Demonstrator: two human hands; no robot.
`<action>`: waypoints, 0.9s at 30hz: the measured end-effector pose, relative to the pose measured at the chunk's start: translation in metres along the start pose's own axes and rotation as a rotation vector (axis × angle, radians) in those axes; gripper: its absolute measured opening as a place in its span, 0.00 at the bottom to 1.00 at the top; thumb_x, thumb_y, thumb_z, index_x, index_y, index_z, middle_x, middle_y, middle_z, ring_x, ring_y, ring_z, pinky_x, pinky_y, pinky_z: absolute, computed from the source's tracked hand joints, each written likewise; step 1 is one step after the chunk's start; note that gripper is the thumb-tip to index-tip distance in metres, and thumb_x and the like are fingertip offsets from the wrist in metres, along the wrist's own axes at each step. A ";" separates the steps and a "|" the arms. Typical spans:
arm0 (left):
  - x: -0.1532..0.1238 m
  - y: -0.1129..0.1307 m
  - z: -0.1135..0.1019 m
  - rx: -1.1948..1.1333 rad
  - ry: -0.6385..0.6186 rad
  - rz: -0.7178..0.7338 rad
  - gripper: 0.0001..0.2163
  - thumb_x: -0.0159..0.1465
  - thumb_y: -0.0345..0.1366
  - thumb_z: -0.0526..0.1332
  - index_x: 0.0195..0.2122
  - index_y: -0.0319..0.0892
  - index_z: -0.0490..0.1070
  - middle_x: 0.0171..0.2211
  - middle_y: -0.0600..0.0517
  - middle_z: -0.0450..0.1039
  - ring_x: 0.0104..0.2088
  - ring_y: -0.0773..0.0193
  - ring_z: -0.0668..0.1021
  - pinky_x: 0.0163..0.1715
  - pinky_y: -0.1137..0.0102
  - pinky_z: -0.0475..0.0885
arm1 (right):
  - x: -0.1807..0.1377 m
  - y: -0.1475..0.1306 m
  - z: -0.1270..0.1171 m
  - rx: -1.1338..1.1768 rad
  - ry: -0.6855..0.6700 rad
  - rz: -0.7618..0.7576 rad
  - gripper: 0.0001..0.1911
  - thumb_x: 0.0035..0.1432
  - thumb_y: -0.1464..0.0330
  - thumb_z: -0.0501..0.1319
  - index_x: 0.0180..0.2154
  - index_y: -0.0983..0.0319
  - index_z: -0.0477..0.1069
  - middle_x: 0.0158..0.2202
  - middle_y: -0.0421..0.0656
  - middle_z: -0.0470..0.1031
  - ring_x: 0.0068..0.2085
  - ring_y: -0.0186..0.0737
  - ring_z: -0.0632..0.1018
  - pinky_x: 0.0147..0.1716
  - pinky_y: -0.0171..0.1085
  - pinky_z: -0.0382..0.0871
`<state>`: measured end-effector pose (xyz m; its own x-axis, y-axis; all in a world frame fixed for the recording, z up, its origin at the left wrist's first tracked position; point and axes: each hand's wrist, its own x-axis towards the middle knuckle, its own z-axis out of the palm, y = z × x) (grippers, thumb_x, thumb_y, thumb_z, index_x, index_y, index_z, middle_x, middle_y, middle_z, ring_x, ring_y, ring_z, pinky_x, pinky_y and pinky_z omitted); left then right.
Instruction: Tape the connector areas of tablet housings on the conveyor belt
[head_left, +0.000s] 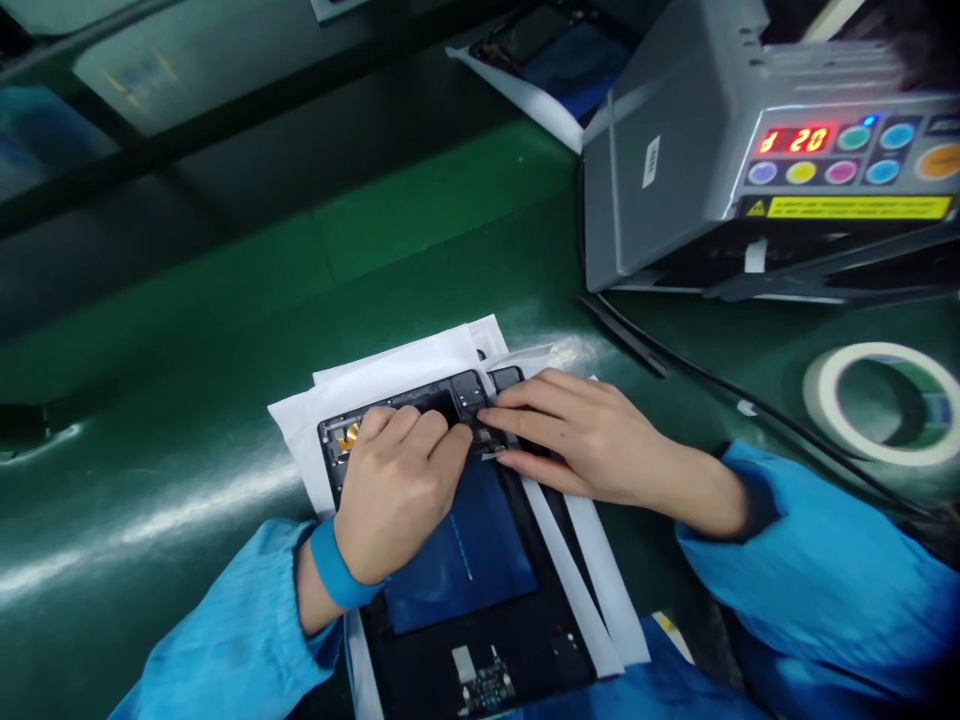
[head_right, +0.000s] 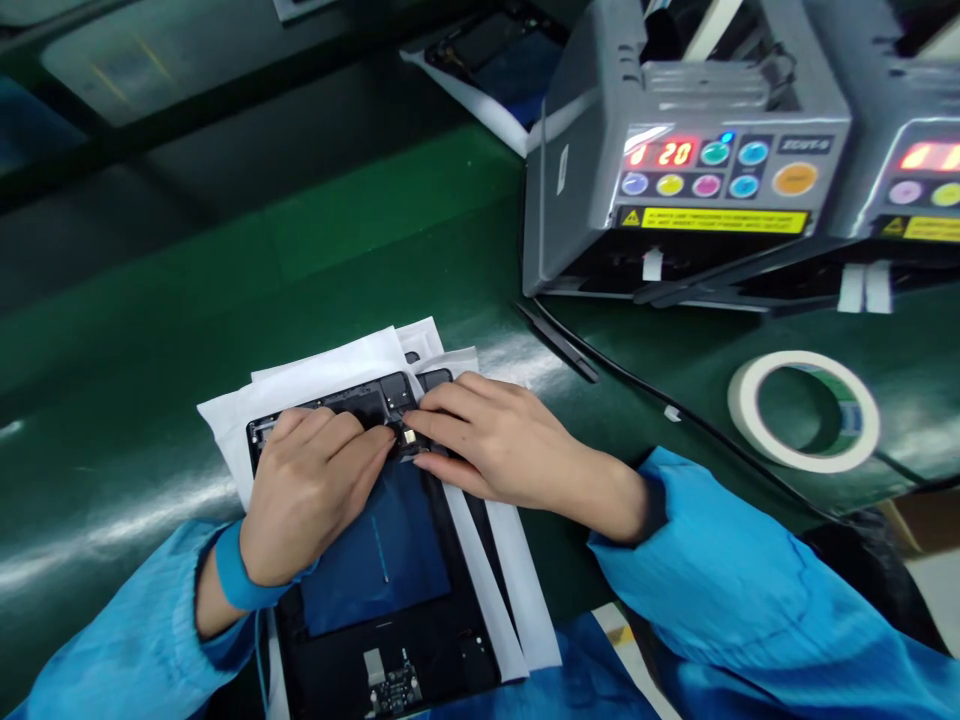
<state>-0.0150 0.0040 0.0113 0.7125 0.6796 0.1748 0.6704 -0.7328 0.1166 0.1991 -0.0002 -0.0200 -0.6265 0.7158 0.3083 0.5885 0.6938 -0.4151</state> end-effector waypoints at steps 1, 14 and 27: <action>0.000 -0.001 0.000 -0.006 0.000 -0.002 0.09 0.67 0.28 0.54 0.34 0.40 0.73 0.25 0.53 0.65 0.28 0.63 0.66 0.31 0.65 0.58 | 0.000 0.000 0.000 -0.003 -0.005 0.001 0.17 0.68 0.62 0.51 0.48 0.65 0.71 0.41 0.48 0.73 0.37 0.42 0.69 0.33 0.40 0.68; -0.002 -0.003 0.003 -0.155 -0.026 -0.040 0.10 0.69 0.31 0.53 0.34 0.39 0.73 0.27 0.52 0.68 0.29 0.64 0.67 0.32 0.66 0.60 | 0.000 0.000 0.002 0.004 -0.027 0.000 0.17 0.67 0.62 0.52 0.49 0.66 0.70 0.42 0.49 0.71 0.38 0.44 0.68 0.33 0.41 0.67; 0.001 -0.003 0.005 -0.252 -0.059 -0.050 0.10 0.69 0.32 0.53 0.35 0.40 0.72 0.25 0.54 0.66 0.28 0.65 0.67 0.33 0.66 0.59 | 0.001 0.002 0.003 0.061 -0.004 0.016 0.18 0.67 0.62 0.51 0.50 0.66 0.69 0.43 0.50 0.71 0.40 0.43 0.70 0.37 0.42 0.70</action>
<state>-0.0156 0.0073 0.0061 0.6953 0.7109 0.1057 0.6379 -0.6782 0.3647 0.1980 0.0018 -0.0224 -0.6192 0.7263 0.2983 0.5662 0.6762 -0.4713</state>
